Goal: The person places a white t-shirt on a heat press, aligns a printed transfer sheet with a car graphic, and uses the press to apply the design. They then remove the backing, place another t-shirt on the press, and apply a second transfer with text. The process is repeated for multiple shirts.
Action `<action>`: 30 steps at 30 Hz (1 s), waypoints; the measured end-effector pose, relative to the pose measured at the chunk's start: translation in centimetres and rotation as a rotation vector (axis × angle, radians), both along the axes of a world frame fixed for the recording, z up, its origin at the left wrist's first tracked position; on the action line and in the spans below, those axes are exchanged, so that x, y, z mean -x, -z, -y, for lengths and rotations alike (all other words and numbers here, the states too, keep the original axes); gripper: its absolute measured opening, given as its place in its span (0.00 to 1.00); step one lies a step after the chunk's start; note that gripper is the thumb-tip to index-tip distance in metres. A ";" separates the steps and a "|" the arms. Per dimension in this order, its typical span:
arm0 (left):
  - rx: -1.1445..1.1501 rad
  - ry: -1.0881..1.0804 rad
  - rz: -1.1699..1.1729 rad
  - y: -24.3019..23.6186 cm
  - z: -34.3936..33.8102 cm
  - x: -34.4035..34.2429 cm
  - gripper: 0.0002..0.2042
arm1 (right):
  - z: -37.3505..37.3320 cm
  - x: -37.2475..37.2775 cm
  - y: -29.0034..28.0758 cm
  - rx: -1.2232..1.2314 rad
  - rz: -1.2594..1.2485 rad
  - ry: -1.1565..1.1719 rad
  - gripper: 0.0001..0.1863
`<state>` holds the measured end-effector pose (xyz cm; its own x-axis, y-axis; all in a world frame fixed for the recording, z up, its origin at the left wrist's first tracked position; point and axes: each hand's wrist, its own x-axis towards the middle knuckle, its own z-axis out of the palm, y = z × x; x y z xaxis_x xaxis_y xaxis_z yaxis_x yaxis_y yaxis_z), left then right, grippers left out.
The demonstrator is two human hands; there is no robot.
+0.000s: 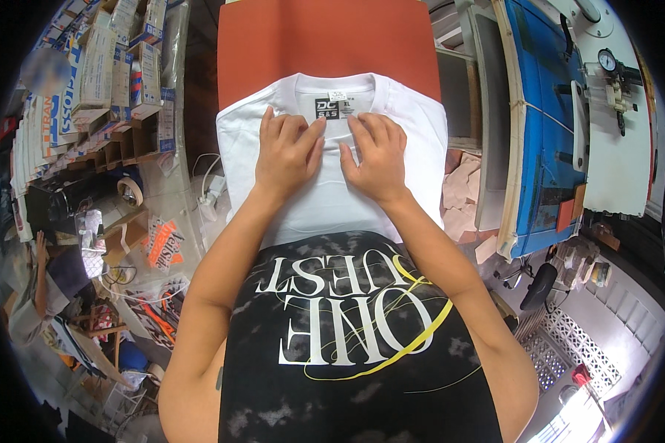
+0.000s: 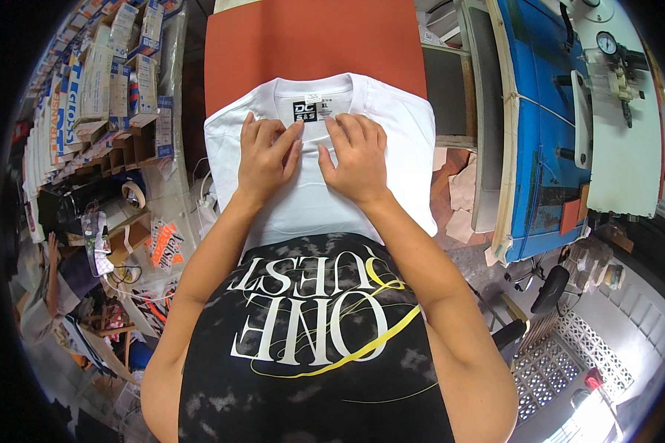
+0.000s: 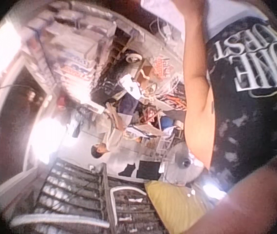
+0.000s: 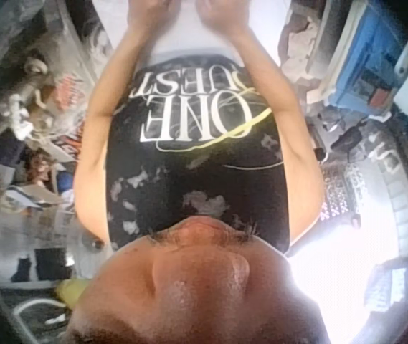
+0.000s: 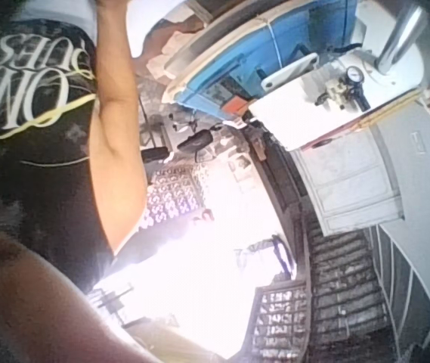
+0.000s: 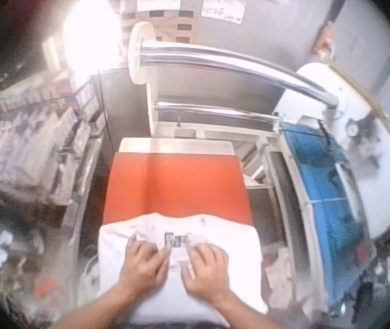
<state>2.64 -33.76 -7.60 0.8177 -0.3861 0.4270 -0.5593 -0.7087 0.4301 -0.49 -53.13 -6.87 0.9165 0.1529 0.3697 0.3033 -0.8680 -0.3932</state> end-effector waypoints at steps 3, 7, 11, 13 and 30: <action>0.001 0.003 -0.001 0.0 0.0 0.0 0.17 | 0.0 0.0 -0.1 0.003 -0.003 0.002 0.24; 0.010 0.014 -0.010 0.0 -0.1 0.0 0.17 | 0.0 0.0 -0.1 0.002 -0.025 0.006 0.25; 0.018 0.008 0.001 0.1 0.0 0.0 0.17 | -0.1 0.0 -0.1 0.008 -0.019 0.009 0.25; -0.005 0.010 0.014 0.1 0.0 0.0 0.16 | -0.1 0.1 0.0 0.011 -0.010 0.014 0.25; -0.066 0.026 -0.016 0.0 0.2 -0.1 0.14 | 0.0 0.0 0.0 0.024 -0.011 0.001 0.25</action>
<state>2.78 -33.91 -7.57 0.8135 -0.4342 0.3868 -0.5712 -0.7212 0.3919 -0.51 -53.11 -6.84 0.9205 0.1604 0.3562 0.2982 -0.8776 -0.3754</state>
